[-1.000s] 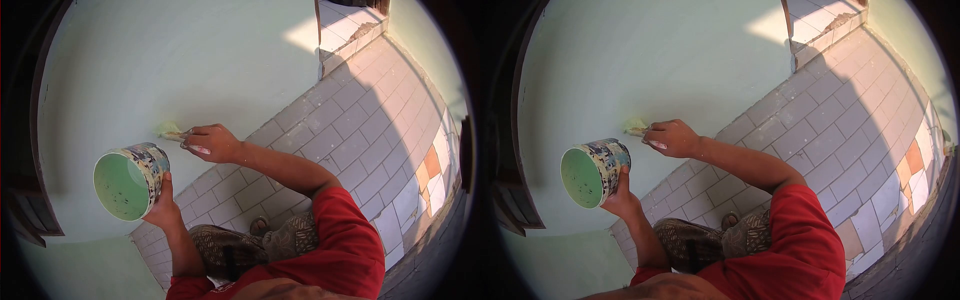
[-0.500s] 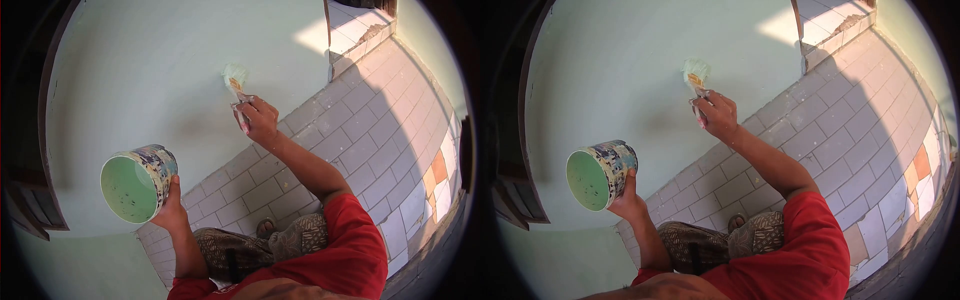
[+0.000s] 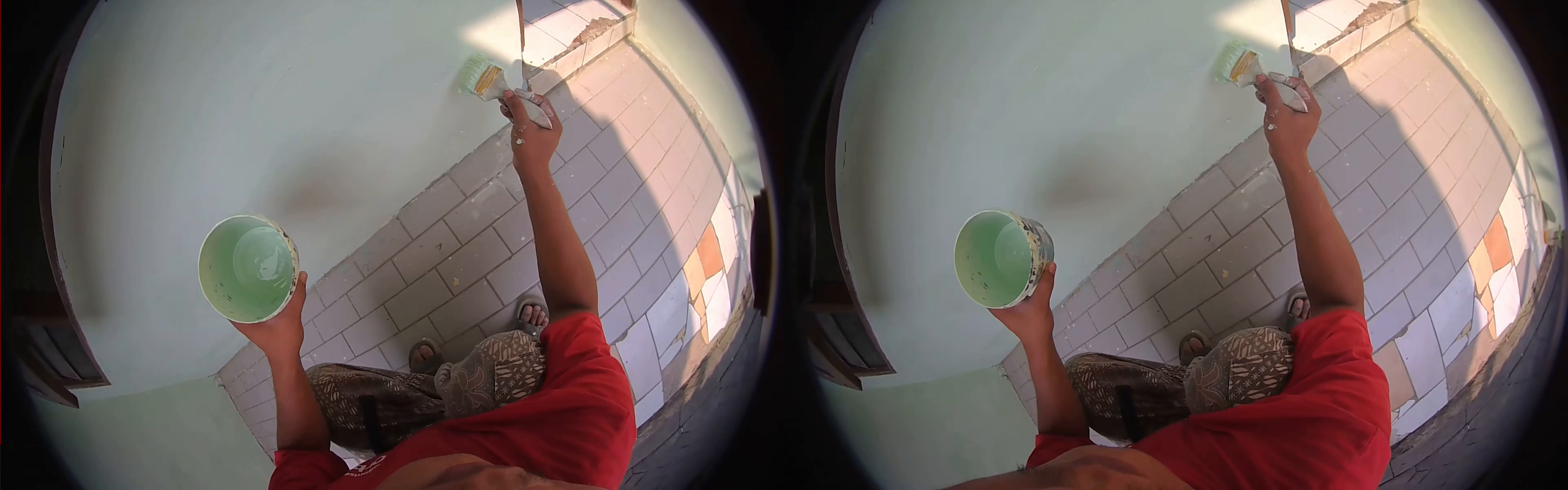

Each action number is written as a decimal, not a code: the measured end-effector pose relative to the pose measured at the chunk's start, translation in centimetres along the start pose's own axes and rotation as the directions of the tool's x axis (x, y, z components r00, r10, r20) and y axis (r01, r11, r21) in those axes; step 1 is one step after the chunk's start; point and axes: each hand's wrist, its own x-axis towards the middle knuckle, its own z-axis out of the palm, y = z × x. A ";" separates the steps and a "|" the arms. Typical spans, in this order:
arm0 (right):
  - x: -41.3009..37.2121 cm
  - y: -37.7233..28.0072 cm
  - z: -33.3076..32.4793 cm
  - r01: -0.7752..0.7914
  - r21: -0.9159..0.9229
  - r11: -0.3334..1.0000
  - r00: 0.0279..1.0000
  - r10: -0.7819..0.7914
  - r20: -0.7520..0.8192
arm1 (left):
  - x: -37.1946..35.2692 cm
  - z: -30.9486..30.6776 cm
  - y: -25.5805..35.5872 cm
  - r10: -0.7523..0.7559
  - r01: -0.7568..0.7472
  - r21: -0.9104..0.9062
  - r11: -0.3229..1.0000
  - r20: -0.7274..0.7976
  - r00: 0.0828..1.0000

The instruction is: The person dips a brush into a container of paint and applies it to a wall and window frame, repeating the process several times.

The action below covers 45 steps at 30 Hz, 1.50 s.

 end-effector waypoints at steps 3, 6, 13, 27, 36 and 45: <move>0.9 -3.5 -3.2 -0.130 0.152 0.980 0.991 0.128 0.024 | 0.2 3.2 -0.4 0.232 -0.204 -0.135 0.970 0.242 0.942; -1.5 -8.8 -4.3 -0.201 0.158 0.967 0.954 0.157 0.254 | 1.7 6.3 -0.4 0.484 -0.460 -0.157 0.874 0.368 0.794; -8.1 -16.4 -2.9 0.349 -0.183 0.919 0.726 -0.141 0.673 | 2.2 11.5 -0.5 0.424 -0.336 -0.282 0.899 0.366 0.829; -13.1 -9.1 2.8 0.754 -0.321 0.573 0.428 -0.057 0.902 | 1.3 12.9 0.4 0.624 -0.634 -0.095 0.768 0.336 0.705; -12.3 -8.6 2.2 0.277 -0.359 0.891 0.606 0.128 0.785 | 0.1 14.0 0.8 0.659 -0.680 -0.041 0.732 0.300 0.690; -10.1 -7.7 -2.7 -0.435 -0.328 0.839 0.709 0.543 0.450 | -0.9 15.2 -0.9 0.146 0.018 -0.302 0.953 0.509 0.848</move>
